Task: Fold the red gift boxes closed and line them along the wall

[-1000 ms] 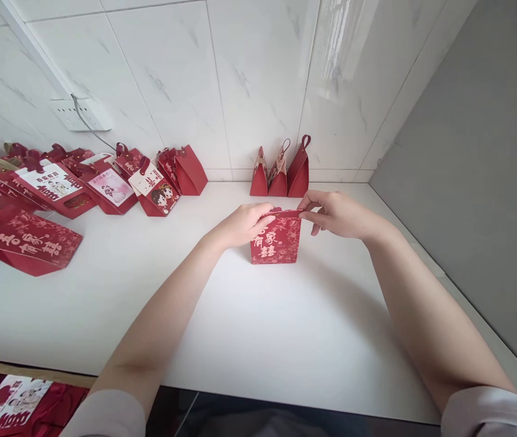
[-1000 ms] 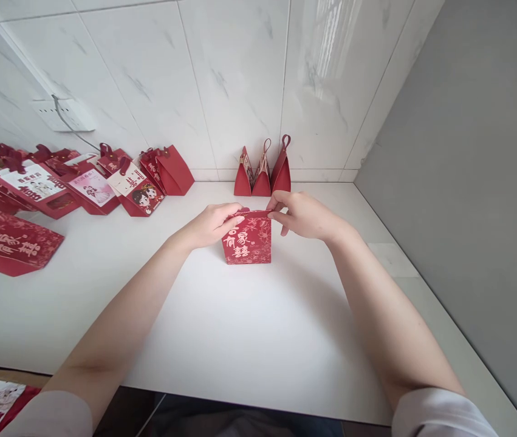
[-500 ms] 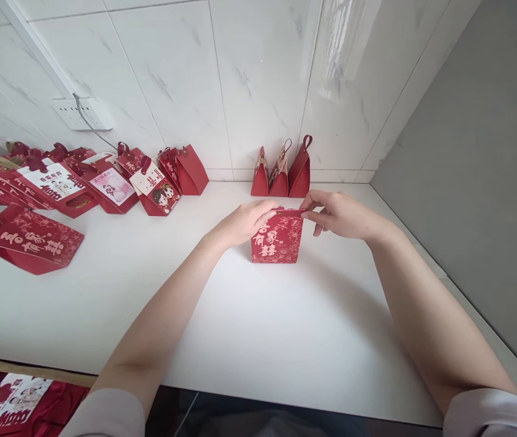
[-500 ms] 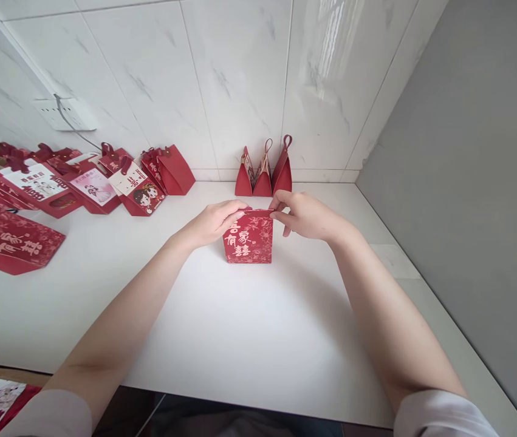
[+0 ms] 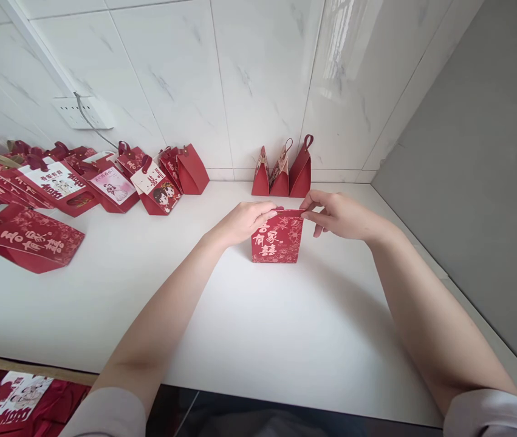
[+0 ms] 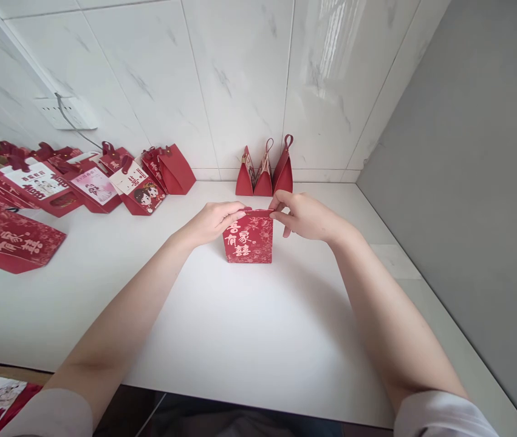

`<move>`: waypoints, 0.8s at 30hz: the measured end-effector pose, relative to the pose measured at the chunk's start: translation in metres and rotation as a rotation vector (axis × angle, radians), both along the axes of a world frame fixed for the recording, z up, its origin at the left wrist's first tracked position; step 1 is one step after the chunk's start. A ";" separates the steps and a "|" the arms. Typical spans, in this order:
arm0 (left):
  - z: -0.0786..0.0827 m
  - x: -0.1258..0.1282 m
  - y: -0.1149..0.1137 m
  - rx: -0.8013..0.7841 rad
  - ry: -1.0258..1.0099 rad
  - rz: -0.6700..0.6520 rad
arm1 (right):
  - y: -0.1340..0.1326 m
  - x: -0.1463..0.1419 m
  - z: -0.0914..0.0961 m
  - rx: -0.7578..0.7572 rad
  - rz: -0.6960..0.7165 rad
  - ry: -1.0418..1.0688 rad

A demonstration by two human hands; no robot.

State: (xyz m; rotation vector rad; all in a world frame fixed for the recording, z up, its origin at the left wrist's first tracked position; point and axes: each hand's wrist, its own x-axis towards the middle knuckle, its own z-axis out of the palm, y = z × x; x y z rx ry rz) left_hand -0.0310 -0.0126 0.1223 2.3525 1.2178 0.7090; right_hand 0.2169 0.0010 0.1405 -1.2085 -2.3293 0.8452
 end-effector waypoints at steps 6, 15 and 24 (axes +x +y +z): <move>0.006 0.000 -0.005 0.027 0.043 0.023 | 0.001 0.000 -0.003 0.058 0.000 0.004; 0.013 0.004 -0.014 0.095 0.031 0.013 | -0.009 -0.023 -0.010 0.288 0.145 0.090; 0.017 0.002 -0.014 0.123 0.099 0.030 | -0.016 -0.038 -0.015 0.204 0.121 0.214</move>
